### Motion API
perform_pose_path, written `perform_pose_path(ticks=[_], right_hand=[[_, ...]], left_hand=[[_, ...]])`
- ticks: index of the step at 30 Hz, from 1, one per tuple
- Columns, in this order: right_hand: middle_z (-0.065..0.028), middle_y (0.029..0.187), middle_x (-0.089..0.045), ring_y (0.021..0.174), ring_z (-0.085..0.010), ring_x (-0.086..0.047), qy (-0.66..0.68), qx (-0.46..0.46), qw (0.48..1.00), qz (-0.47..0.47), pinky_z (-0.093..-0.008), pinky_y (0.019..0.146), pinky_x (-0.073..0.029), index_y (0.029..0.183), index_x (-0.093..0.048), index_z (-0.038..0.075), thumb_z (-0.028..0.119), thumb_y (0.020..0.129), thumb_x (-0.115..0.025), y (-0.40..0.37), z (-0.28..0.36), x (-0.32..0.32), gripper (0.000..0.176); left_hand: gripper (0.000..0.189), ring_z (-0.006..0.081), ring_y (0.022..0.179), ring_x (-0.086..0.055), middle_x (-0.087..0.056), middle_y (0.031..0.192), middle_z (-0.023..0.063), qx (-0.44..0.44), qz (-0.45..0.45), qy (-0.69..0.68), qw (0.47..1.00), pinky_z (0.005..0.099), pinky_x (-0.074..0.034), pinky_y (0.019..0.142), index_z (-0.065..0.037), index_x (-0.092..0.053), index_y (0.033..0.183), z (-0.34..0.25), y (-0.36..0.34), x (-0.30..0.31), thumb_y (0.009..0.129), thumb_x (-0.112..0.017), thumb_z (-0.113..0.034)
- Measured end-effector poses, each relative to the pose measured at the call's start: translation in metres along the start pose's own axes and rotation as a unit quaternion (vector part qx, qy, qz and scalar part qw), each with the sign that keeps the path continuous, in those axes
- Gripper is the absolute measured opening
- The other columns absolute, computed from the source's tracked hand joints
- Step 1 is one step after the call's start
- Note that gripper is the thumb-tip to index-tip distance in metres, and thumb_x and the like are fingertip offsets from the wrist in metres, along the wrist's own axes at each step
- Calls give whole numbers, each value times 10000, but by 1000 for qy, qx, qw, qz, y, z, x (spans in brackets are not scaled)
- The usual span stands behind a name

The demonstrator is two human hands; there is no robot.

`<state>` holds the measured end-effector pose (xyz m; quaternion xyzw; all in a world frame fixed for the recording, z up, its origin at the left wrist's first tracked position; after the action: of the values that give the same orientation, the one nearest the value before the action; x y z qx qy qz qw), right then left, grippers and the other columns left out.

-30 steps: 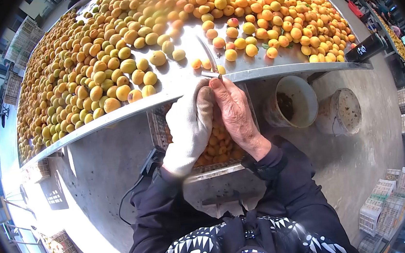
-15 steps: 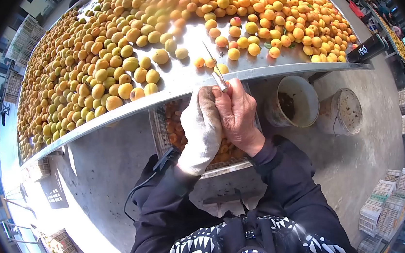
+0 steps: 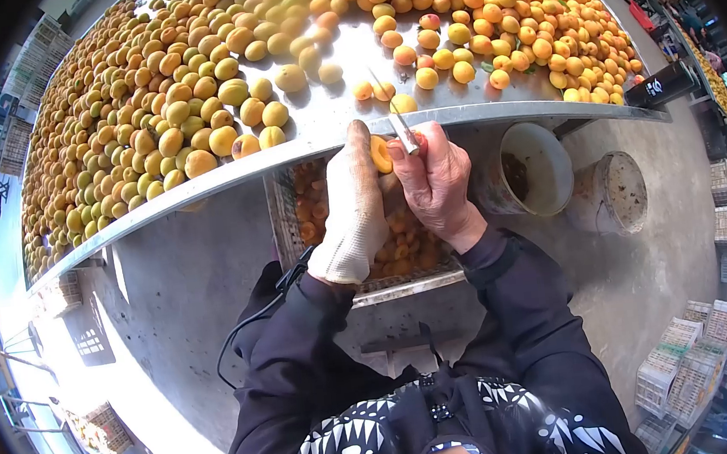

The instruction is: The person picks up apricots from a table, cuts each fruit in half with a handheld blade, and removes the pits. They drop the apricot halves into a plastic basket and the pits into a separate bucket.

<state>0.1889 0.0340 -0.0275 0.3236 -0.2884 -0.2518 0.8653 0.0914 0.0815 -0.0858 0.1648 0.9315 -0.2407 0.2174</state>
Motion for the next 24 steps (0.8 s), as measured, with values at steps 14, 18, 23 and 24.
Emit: perform_pose_path(ticks=[14,18,23,24], right_hand=[[-118,823,-648,555,-112,-518,505,-377,777,15,-215,512,-404,1070,-576,27,320,1032,-504,-5,-34,2,304],[-123,871,-663,573,-111,-533,531,-372,762,3,-217,513,-405,1077,-580,38,292,1025,-525,-9,-38,0,264],[9,856,-595,613,-61,-553,532,-430,728,-39,-203,546,-456,1105,-547,90,275,987,-609,-18,-33,-9,227],[29,848,-586,651,-45,-569,542,-412,733,-16,-204,559,-463,1106,-551,97,281,986,-611,-17,-29,-12,228]], left_hand=[[381,154,781,-602,-634,876,82,-185,69,355,914,276,-483,702,-4,-583,1188,-47,-9,-5,1030,-475,-334],[437,226,947,-641,-656,1064,153,-337,53,440,831,337,-503,859,15,-551,1264,-64,-20,-12,994,-565,-328],[475,250,971,-667,-659,1067,152,-365,99,435,817,338,-531,858,14,-559,1242,-60,-29,-23,862,-756,-193],[485,230,972,-663,-665,1070,131,-320,91,417,846,330,-532,856,13,-567,1233,-59,-27,-21,826,-778,-142]])
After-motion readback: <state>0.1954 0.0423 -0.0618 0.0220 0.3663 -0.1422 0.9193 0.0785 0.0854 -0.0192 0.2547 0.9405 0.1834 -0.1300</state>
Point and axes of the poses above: each hand's wrist, its own y-axis towards the middle knuckle, its own x-axis out of the back of the hand, z = x × y, the point moved 8 cm from there along y, towards the middle knuckle
